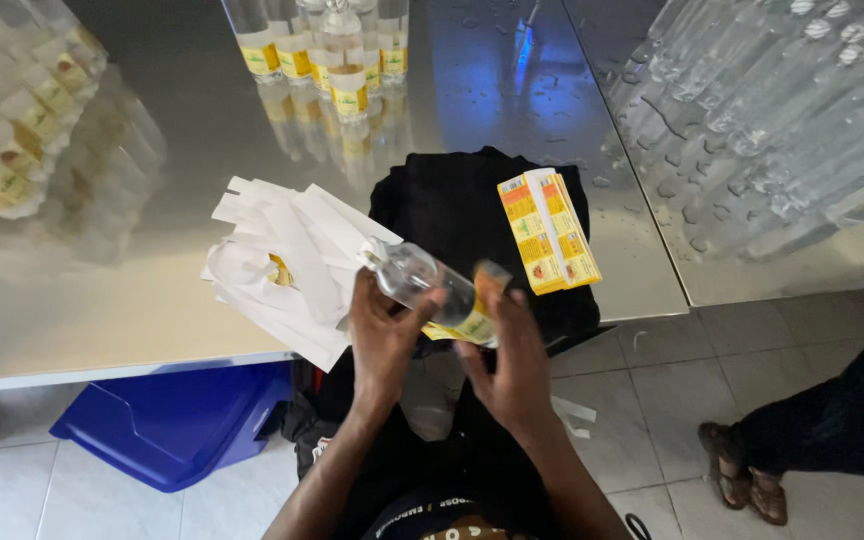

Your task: The person repeatedly picks up clear plastic bottles, peels the backing from yellow labels, and wraps them around the bottles. They then place the labeled bottles onto a metal table with other bottles.

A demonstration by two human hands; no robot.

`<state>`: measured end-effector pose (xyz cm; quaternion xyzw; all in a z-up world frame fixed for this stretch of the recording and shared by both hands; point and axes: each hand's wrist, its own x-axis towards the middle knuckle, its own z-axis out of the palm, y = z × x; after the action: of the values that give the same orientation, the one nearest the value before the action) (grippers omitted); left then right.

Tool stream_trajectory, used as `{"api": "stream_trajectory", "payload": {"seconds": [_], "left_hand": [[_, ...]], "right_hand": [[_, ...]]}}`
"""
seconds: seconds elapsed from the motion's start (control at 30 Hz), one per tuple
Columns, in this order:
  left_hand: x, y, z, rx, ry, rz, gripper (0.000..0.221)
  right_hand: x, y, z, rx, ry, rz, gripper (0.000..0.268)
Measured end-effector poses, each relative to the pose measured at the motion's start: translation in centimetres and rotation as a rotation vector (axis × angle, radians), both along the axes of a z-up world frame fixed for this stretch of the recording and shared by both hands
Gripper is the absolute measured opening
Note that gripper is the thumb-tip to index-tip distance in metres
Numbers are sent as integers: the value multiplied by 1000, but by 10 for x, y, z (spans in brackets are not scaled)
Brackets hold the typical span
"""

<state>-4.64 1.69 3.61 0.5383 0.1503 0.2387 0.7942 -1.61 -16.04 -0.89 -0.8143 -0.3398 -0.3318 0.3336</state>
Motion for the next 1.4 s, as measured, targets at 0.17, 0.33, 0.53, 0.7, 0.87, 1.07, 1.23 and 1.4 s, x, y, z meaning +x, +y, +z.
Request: {"api": "stream_trajectory", "payload": {"seconds": [0.17, 0.33, 0.53, 0.7, 0.87, 1.07, 1.23, 1.4], "left_hand": [[-10, -22, 1, -51, -84, -68, 85], [-14, -8, 10, -26, -112, -74, 96], [-9, -26, 54, 420, -227, -119, 110], [-10, -44, 43, 926, -428, 72, 80], [-13, -47, -22, 1112, -416, 32, 63], [-5, -43, -18, 1085, -434, 14, 59], [-16, -25, -7, 1001, -445, -236, 76], [-27, 10, -36, 1006, -232, -258, 79]], "right_hand": [[15, 0, 8, -87, 54, 14, 97], [13, -33, 15, -46, 713, 194, 121], [13, -45, 3, 80, 509, 100, 123], [12, -7, 44, 568, 591, 44, 86], [-1, 4, 71, 1077, 696, 108, 98], [-16, -14, 72, 618, 523, 317, 88], [32, -52, 76, 502, 858, 1024, 81], [126, -26, 101, 580, 1106, 1234, 86]]}}
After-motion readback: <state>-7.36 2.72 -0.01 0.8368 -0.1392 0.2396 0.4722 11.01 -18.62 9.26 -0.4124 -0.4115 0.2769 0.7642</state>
